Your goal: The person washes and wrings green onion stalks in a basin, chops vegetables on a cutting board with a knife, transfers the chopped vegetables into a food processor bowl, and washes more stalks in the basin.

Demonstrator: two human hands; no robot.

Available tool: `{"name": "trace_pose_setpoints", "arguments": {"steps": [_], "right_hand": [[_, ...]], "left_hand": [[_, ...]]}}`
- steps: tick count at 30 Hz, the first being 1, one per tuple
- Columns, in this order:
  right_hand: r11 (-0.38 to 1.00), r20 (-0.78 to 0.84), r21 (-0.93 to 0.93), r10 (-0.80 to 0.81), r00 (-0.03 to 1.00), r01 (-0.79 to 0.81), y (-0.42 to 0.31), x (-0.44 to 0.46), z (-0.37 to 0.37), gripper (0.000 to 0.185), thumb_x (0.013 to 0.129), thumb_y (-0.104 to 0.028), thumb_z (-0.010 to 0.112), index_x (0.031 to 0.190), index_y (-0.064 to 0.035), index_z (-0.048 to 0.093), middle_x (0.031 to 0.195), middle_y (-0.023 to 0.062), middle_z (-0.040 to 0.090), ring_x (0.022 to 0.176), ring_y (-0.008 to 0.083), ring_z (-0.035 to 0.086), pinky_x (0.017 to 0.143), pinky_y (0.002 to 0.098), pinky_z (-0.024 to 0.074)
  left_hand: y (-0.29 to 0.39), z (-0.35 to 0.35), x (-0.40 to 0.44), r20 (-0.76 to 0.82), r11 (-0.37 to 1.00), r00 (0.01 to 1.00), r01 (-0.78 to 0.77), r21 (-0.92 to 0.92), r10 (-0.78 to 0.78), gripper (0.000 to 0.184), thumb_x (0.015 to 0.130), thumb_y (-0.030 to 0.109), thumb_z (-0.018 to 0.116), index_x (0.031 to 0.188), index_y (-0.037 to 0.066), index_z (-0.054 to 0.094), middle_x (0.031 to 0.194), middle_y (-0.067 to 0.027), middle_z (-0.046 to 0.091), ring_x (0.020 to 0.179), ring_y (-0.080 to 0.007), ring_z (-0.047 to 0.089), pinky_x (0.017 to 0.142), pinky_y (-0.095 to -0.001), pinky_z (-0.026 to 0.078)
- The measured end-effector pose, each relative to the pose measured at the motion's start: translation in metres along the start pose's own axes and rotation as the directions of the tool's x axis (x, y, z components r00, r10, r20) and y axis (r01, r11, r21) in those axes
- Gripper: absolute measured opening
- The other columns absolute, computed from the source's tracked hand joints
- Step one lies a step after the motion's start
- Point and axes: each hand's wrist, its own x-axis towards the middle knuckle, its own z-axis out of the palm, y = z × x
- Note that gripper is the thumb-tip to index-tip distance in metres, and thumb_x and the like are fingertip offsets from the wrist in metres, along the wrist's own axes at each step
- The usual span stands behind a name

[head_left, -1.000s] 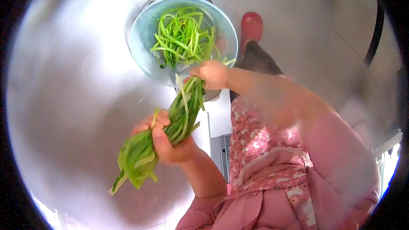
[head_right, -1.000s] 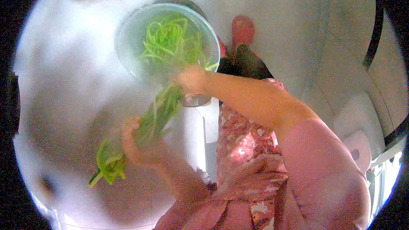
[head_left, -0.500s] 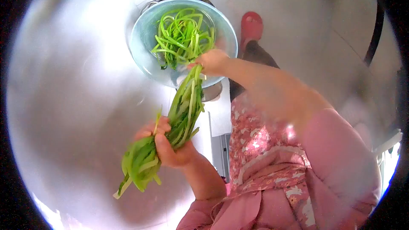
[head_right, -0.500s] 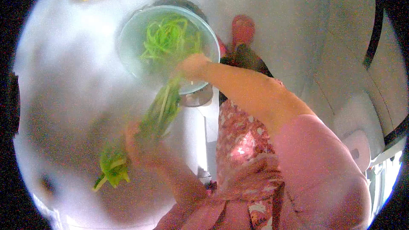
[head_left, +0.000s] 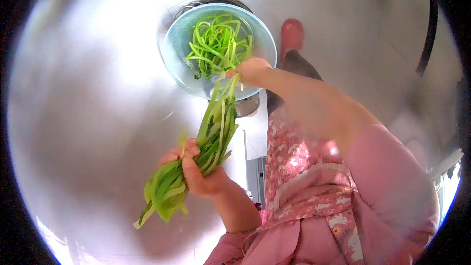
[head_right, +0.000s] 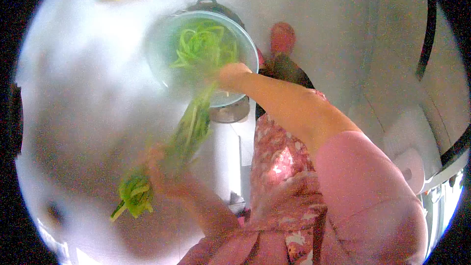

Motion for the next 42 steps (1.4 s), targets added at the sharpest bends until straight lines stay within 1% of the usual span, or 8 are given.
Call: {"name": "trace_pose_setpoints", "arguments": {"steps": [7, 13, 18, 31, 34, 37, 39, 42], "right_hand": [[0.982, 0.009, 0.162, 0.093, 0.996, -0.093, -0.021, -0.024, 0.004, 0.034, 0.091, -0.028, 0.044, 0.120, -0.0391, 0.058, 0.096, 0.0142, 0.065, 0.088, 0.0295, 0.064, 0.079, 0.0410, 0.0496], [0.971, -0.154, 0.218, -0.064, 0.986, 0.097, -0.059, -0.073, -0.015, 0.031, 0.089, -0.027, 0.048, 0.116, -0.0320, 0.062, 0.093, 0.0160, 0.065, 0.085, 0.0312, 0.063, 0.076, 0.0418, 0.0489], [0.957, -0.162, 0.290, 0.032, 0.986, 0.017, -0.073, -0.092, -0.014, 0.036, 0.085, -0.034, 0.050, 0.096, -0.0046, 0.067, 0.097, 0.0191, 0.066, 0.090, 0.0359, 0.063, 0.079, 0.0448, 0.0502], [0.994, -0.188, 0.070, -0.068, 0.980, 0.083, -0.092, -0.148, 0.000, 0.039, 0.088, -0.040, 0.050, 0.102, -0.0081, 0.066, 0.096, 0.0187, 0.065, 0.092, 0.0351, 0.061, 0.079, 0.0414, 0.0488], [0.975, -0.302, 0.018, -0.205, 0.931, 0.221, -0.102, -0.157, -0.001, 0.028, 0.084, -0.020, 0.049, 0.092, -0.0014, 0.068, 0.094, 0.0184, 0.066, 0.088, 0.0299, 0.065, 0.075, 0.0411, 0.0531], [0.951, -0.251, 0.210, -0.173, 0.952, 0.228, -0.111, -0.176, -0.007, 0.025, 0.087, -0.025, 0.055, 0.102, -0.0080, 0.066, 0.084, 0.0131, 0.065, 0.082, 0.0221, 0.065, 0.071, 0.0403, 0.0512], [0.715, 0.002, 0.691, -0.153, 0.988, 0.109, -0.108, -0.184, -0.004, 0.037, 0.084, -0.021, 0.061, 0.119, -0.0109, 0.055, 0.094, 0.0066, 0.060, 0.084, 0.0159, 0.062, 0.075, 0.0377, 0.0506], [0.364, 0.065, 0.921, -0.492, 0.868, 0.137, -0.095, -0.214, 0.004, 0.057, 0.081, -0.025, 0.067, 0.131, -0.0132, 0.041, 0.107, 0.0026, 0.054, 0.093, 0.0156, 0.059, 0.083, 0.0375, 0.0481]], "left_hand": [[0.054, 0.010, -0.015, 0.025, 0.982, 0.995, -0.087, -0.169, 0.092, 0.023, 0.072, -0.003, 0.048, 0.094, 0.002, 0.041, 0.078, -0.0103, 0.047, 0.070, -0.0197, 0.050, 0.069, -0.0347, 0.047], [0.096, -0.007, -0.032, 0.073, 0.985, 0.996, -0.029, -0.173, 0.043, 0.027, 0.071, -0.006, 0.050, 0.095, 0.003, 0.042, 0.079, -0.0113, 0.049, 0.070, -0.0202, 0.051, 0.072, -0.0353, 0.048], [0.115, -0.027, -0.054, 0.076, 0.988, 0.993, -0.101, 0.118, 0.093, 0.026, 0.072, -0.005, 0.050, 0.096, 0.003, 0.043, 0.079, -0.0108, 0.049, 0.072, -0.0205, 0.051, 0.075, -0.0368, 0.048], [0.174, -0.065, -0.073, -0.044, 0.983, 0.991, -0.131, -0.127, 0.127, 0.022, 0.069, 0.002, 0.052, 0.090, -0.002, 0.047, 0.082, -0.0102, 0.047, 0.070, -0.0208, 0.051, 0.070, -0.0363, 0.047], [0.190, -0.066, -0.077, -0.044, 0.992, 0.997, -0.075, -0.100, 0.071, 0.020, 0.071, 0.003, 0.051, 0.090, -0.002, 0.046, 0.081, -0.0100, 0.047, 0.072, -0.0209, 0.051, 0.073, -0.0360, 0.047], [0.178, -0.085, -0.081, 0.009, 0.962, 0.965, -0.260, -0.078, 0.262, 0.021, 0.073, 0.003, 0.051, 0.092, -0.002, 0.046, 0.081, -0.0098, 0.047, 0.073, -0.0211, 0.051, 0.074, -0.0362, 0.046], [0.164, -0.097, -0.084, 0.034, 0.922, 0.928, -0.364, -0.135, 0.372, 0.021, 0.074, 0.004, 0.051, 0.094, -0.001, 0.047, 0.082, -0.0096, 0.048, 0.074, -0.0212, 0.052, 0.075, -0.0363, 0.046], [0.156, -0.104, -0.097, 0.004, 0.910, 0.992, -0.116, -0.398, 0.128, 0.014, 0.076, 0.018, 0.058, 0.081, 0.005, 0.060, 0.091, -0.0089, 0.056, 0.090, -0.0257, 0.056, 0.080, -0.0400, 0.049]]}}
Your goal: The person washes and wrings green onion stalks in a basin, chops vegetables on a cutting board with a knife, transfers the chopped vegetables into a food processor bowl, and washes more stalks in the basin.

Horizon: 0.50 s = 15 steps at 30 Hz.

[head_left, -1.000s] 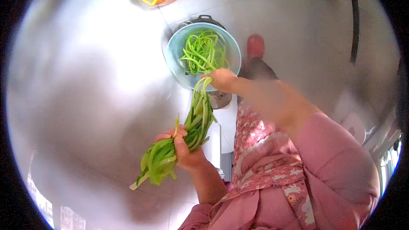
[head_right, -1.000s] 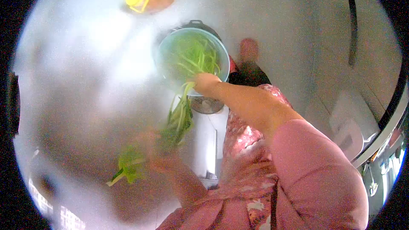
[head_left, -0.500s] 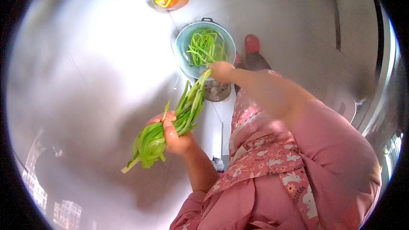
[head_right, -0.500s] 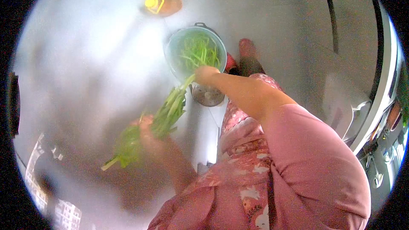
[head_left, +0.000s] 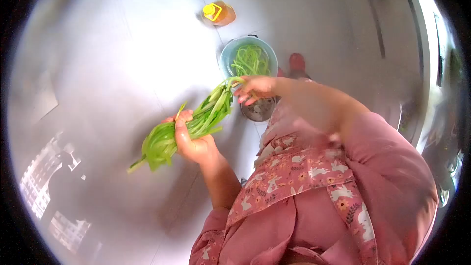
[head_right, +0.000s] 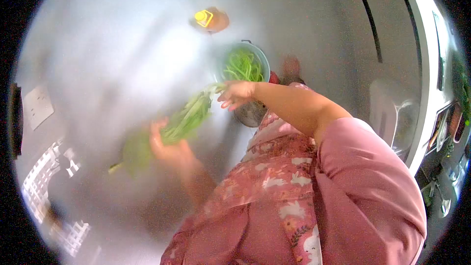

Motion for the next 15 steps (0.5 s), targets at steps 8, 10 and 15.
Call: {"name": "trace_pose_setpoints", "arguments": {"steps": [8, 10, 15], "right_hand": [[0.889, 0.276, 0.391, -0.359, 0.891, 0.237, -0.010, -0.051, 0.087, 0.079, 0.078, -0.067, 0.054, 0.136, -0.0151, 0.036, 0.134, 0.0081, 0.043, 0.118, 0.0257, 0.048, 0.099, 0.0469, 0.0378], [0.862, 0.117, 0.441, -0.334, 0.935, 0.252, -0.042, -0.034, 0.113, 0.079, 0.079, -0.066, 0.053, 0.136, -0.0148, 0.034, 0.137, 0.0151, 0.040, 0.123, 0.0311, 0.044, 0.102, 0.0523, 0.0353], [0.868, 0.182, 0.412, -0.377, 0.908, 0.278, -0.079, -0.049, 0.176, 0.066, 0.084, -0.039, 0.063, 0.135, -0.0123, 0.033, 0.128, 0.0181, 0.046, 0.115, 0.0339, 0.049, 0.096, 0.0474, 0.0444]], "left_hand": [[0.031, -0.003, -0.031, 0.230, 0.944, 0.959, -0.087, -0.317, 0.166, 0.023, 0.076, 0.006, 0.053, 0.098, 0.003, 0.047, 0.077, -0.0098, 0.054, 0.075, -0.0211, 0.055, 0.078, -0.0372, 0.046], [0.048, 0.004, -0.019, 0.253, 0.974, 0.963, -0.029, -0.223, 0.087, 0.021, 0.078, 0.020, 0.051, 0.079, 0.000, 0.056, 0.080, -0.0116, 0.056, 0.084, -0.0250, 0.056, 0.080, -0.0416, 0.047], [0.074, -0.018, -0.010, 0.480, 0.944, 0.875, 0.104, -0.312, 0.062, 0.021, 0.081, 0.017, 0.050, 0.092, -0.001, 0.053, 0.085, -0.0139, 0.059, 0.083, -0.0237, 0.057, 0.080, -0.0389, 0.048]]}}
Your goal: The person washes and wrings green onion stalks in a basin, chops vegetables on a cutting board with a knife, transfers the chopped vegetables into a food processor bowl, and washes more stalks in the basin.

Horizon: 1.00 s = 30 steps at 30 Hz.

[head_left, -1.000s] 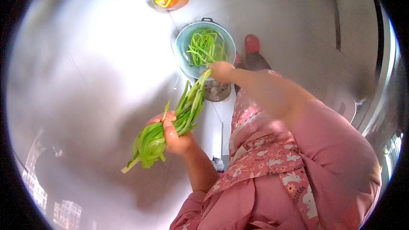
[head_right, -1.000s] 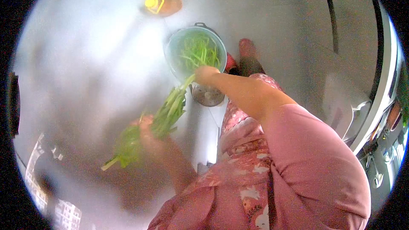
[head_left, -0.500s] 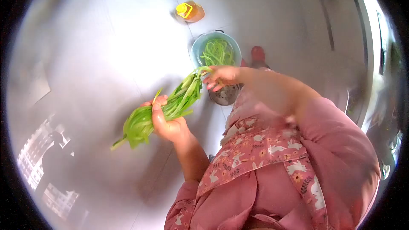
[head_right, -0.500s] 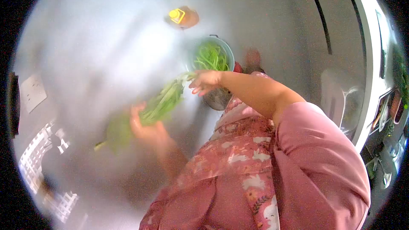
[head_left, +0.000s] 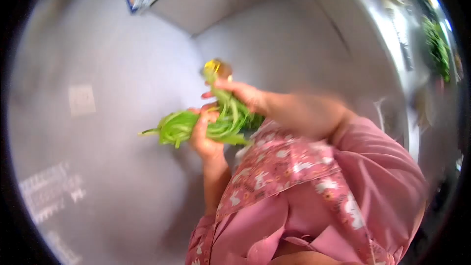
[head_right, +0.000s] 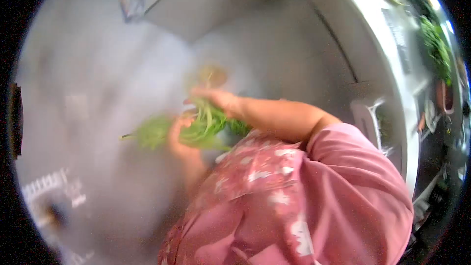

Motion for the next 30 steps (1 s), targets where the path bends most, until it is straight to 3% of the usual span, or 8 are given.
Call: {"name": "trace_pose_setpoints", "arguments": {"steps": [2, 4, 8, 15, 18, 20, 22, 30], "right_hand": [[0.896, -0.089, -0.394, -0.259, 0.962, 0.205, 0.006, -0.022, 0.035, 0.061, 0.083, -0.029, 0.065, 0.133, -0.0111, 0.035, 0.119, 0.0148, 0.053, 0.107, 0.0276, 0.054, 0.092, 0.0413, 0.0472], [0.815, -0.095, -0.489, -0.403, 0.910, 0.310, 0.018, -0.030, 0.055, 0.055, 0.082, -0.021, 0.067, 0.128, -0.0098, 0.038, 0.112, 0.0115, 0.056, 0.100, 0.0224, 0.057, 0.087, 0.0360, 0.0489], [0.759, -0.147, -0.550, -0.499, 0.854, 0.349, 0.042, -0.061, 0.071, 0.049, 0.080, -0.011, 0.067, 0.121, -0.0083, 0.042, 0.099, 0.0073, 0.056, 0.086, 0.0186, 0.059, 0.077, 0.0303, 0.0505], [0.697, -0.098, -0.584, -0.571, 0.815, 0.417, -0.061, -0.077, 0.060, 0.044, 0.080, -0.006, 0.065, 0.119, -0.0077, 0.043, 0.092, 0.0042, 0.054, 0.080, 0.0141, 0.057, 0.071, 0.0282, 0.0487], [0.588, -0.130, -0.642, -0.716, 0.686, 0.492, -0.180, -0.096, 0.045, 0.042, 0.081, -0.004, 0.064, 0.118, -0.0073, 0.045, 0.094, 0.0031, 0.054, 0.083, 0.0121, 0.056, 0.072, 0.0265, 0.0475], [0.379, -0.080, -0.722, -0.877, 0.475, 0.579, -0.239, -0.115, 0.038, 0.039, 0.082, -0.006, 0.062, 0.118, -0.0074, 0.045, 0.097, 0.0019, 0.054, 0.086, 0.0102, 0.054, 0.074, 0.0258, 0.0466], [0.390, -0.171, -0.710, -0.903, 0.395, 0.586, -0.295, -0.137, 0.039, 0.036, 0.087, -0.012, 0.058, 0.120, -0.0080, 0.045, 0.103, 0.0013, 0.054, 0.093, 0.0103, 0.051, 0.079, 0.0257, 0.0450], [0.194, -0.254, -0.788, -0.967, -0.022, 0.585, -0.475, -0.216, 0.034, 0.045, 0.095, -0.031, 0.041, 0.131, -0.0049, 0.035, 0.118, 0.0119, 0.048, 0.108, 0.0190, 0.043, 0.095, 0.0303, 0.0339]], "left_hand": [[0.010, -0.003, -0.007, -0.007, 0.961, 0.966, 0.255, -0.111, -0.257, 0.021, 0.078, 0.006, 0.053, 0.097, 0.001, 0.047, 0.076, -0.0113, 0.055, 0.078, -0.0239, 0.056, 0.079, -0.0394, 0.048], [0.025, -0.003, -0.014, 0.019, 0.985, 0.985, 0.171, -0.022, -0.171, 0.019, 0.078, 0.007, 0.054, 0.095, 0.000, 0.047, 0.072, -0.0119, 0.055, 0.074, -0.0243, 0.056, 0.077, -0.0391, 0.049], [0.044, 0.013, -0.034, 0.015, 0.956, 0.958, 0.288, -0.048, -0.288, 0.017, 0.079, 0.006, 0.053, 0.094, -0.001, 0.048, 0.070, -0.0119, 0.055, 0.068, -0.0226, 0.055, 0.072, -0.0382, 0.049], [-0.005, 0.098, 0.043, -0.059, 0.953, 0.955, 0.295, 0.072, -0.291, 0.012, 0.078, 0.001, 0.057, 0.088, -0.003, 0.055, 0.076, -0.0099, 0.058, 0.066, -0.0181, 0.056, 0.065, -0.0307, 0.049], [-0.037, 0.209, 0.124, 0.068, 0.927, 0.927, 0.363, 0.096, -0.370, 0.019, 0.077, 0.000, 0.058, 0.095, -0.005, 0.056, 0.084, -0.0100, 0.059, 0.072, -0.0173, 0.059, 0.067, -0.0299, 0.050], [-0.050, 0.281, 0.160, 0.148, 0.914, 0.913, 0.346, 0.211, -0.380, 0.027, 0.078, 0.003, 0.062, 0.102, -0.006, 0.056, 0.093, -0.0100, 0.061, 0.082, -0.0189, 0.061, 0.072, -0.0309, 0.050], [-0.077, 0.334, 0.205, 0.231, 0.853, 0.829, 0.450, 0.265, -0.509, 0.027, 0.078, 0.007, 0.063, 0.102, -0.005, 0.058, 0.095, -0.0099, 0.061, 0.082, -0.0178, 0.061, 0.072, -0.0306, 0.050], [-0.114, 0.564, 0.280, 0.562, 0.798, 0.601, 0.239, 0.553, -0.569, 0.038, 0.079, 0.016, 0.069, 0.111, 0.000, 0.056, 0.103, -0.0062, 0.060, 0.090, -0.0156, 0.058, 0.076, -0.0297, 0.047]]}}
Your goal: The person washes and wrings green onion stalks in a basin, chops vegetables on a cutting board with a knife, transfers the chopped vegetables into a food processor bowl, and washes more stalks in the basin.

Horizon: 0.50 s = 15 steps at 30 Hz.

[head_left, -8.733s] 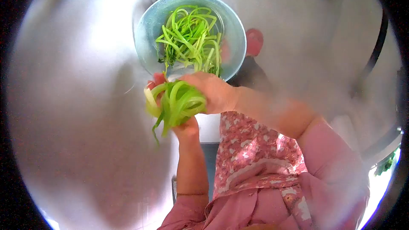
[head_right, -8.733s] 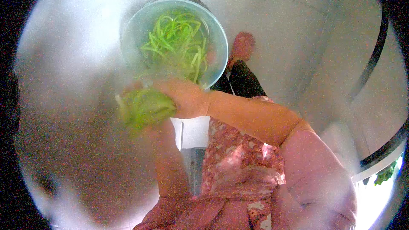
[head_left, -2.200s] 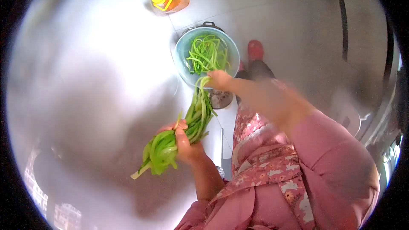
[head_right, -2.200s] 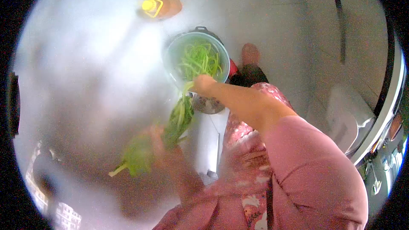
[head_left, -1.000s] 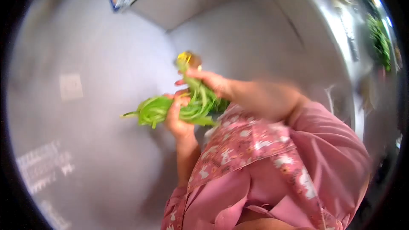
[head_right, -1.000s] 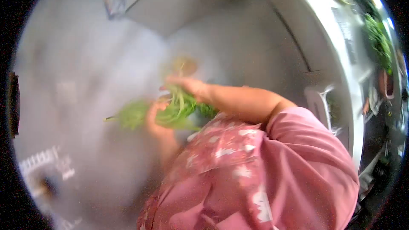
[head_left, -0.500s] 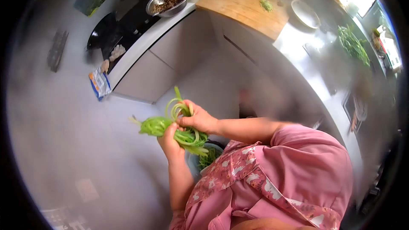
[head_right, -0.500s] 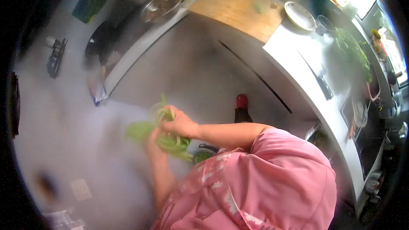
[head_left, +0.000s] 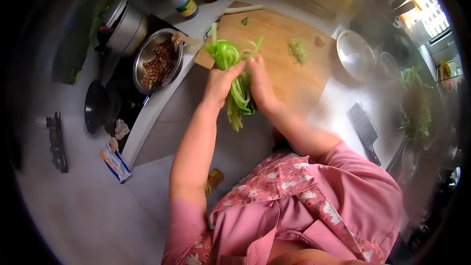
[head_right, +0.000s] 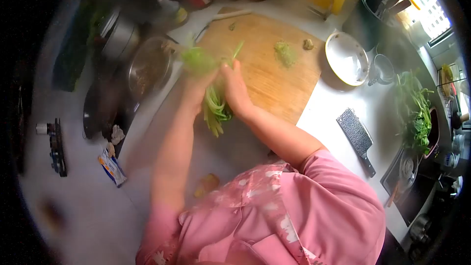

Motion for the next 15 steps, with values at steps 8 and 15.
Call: {"name": "trace_pose_setpoints", "arguments": {"steps": [8, 15], "right_hand": [[0.968, -0.178, 0.164, -0.161, 0.971, 0.190, 0.018, 0.099, -0.015, 0.050, 0.097, -0.029, 0.035, 0.139, -0.0060, 0.019, 0.129, 0.0176, 0.040, 0.116, 0.0240, 0.041, 0.099, 0.0339, 0.0331], [0.908, -0.218, -0.378, 0.101, 0.971, -0.180, 0.018, 0.150, -0.053, 0.065, 0.085, -0.040, 0.055, 0.133, 0.0016, 0.038, 0.123, 0.0193, 0.052, 0.114, 0.0303, 0.050, 0.097, 0.0372, 0.0382]], "left_hand": [[0.035, 0.033, 0.109, 0.268, 0.860, 0.958, -0.049, 0.508, -0.104, 0.032, 0.075, 0.014, 0.069, 0.102, -0.001, 0.062, 0.090, -0.0080, 0.065, 0.079, -0.0161, 0.062, 0.067, -0.0299, 0.050], [-0.023, 0.018, 0.265, 0.456, 0.219, 0.884, -0.427, 0.877, -0.105, 0.059, 0.070, 0.037, 0.071, 0.115, 0.001, 0.057, 0.106, -0.0156, 0.062, 0.097, -0.0263, 0.059, 0.082, -0.0346, 0.045]]}}
